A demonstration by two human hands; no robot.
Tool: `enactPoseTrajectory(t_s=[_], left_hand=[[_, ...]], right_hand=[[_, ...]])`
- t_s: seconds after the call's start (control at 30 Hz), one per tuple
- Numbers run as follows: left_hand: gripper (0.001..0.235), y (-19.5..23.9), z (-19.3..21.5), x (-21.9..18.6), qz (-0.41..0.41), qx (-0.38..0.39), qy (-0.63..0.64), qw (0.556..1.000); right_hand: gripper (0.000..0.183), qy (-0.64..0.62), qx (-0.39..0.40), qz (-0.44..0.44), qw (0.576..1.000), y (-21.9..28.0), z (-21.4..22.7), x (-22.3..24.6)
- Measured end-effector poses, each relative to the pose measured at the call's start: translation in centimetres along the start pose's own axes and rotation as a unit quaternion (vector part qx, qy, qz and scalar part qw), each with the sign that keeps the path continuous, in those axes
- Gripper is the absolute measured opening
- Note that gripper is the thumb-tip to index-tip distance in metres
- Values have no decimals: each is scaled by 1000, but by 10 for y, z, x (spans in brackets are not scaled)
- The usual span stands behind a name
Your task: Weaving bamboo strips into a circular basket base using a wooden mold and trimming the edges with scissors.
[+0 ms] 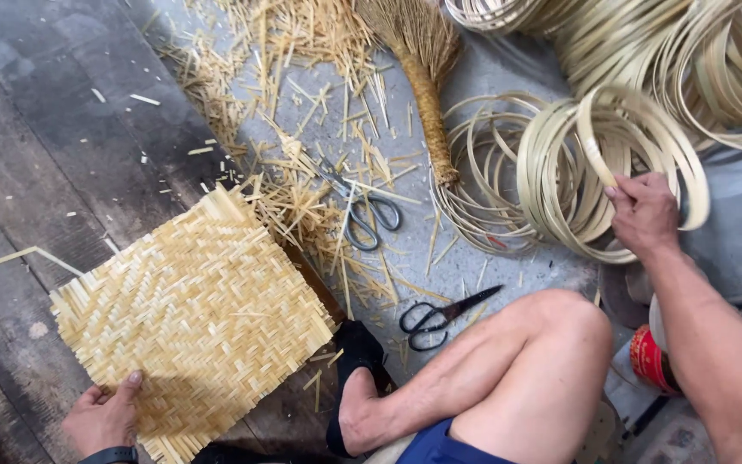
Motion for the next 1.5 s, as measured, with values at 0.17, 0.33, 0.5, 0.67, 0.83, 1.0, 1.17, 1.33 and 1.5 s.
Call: enactPoseTrajectory(t_s=[0.17, 0.33, 0.5, 0.67, 0.83, 1.0, 1.17, 1.33, 1.5], left_hand=[[63, 12, 9, -23, -2, -3, -72, 997], [76, 42, 16, -80, 52, 20, -106, 993], [118, 106, 35, -182, -23, -85, -271, 959], [79, 252, -75, -261, 53, 395, 373, 838], [55, 223, -20, -271, 7, 237, 737, 633], [42, 177, 53, -229, -19, 212, 702, 680], [37, 178, 45, -205, 53, 267, 637, 721], [38, 169, 23, -173, 69, 260, 670, 692], [39, 192, 30, -194, 35, 287, 668, 685]], right_hand=[[21, 22, 45, -51, 997, -7, 20, 0], [10, 107, 34, 24, 993, -9, 53, 53], [8, -75, 31, 168, 982, -8, 63, 222], [16, -905, 211, 79, 360, 22, 2, 393], [31, -901, 318, -40, 293, 62, -33, 488], [60, -829, 303, -169, 438, 20, -71, 465], [34, -754, 426, -155, 476, 5, -129, 455], [40, -693, 379, -209, 578, 9, -112, 465], [40, -674, 406, -172, 592, 16, -116, 455]])
Point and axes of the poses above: each hand's wrist, its own y-axis away from the middle knuckle, its own z-axis out of the back of the hand, x = y × z, the point moved 6 cm from there along -y, towards the middle knuckle, and after that the axes turned 8 degrees about x, right-handed, at the moved point
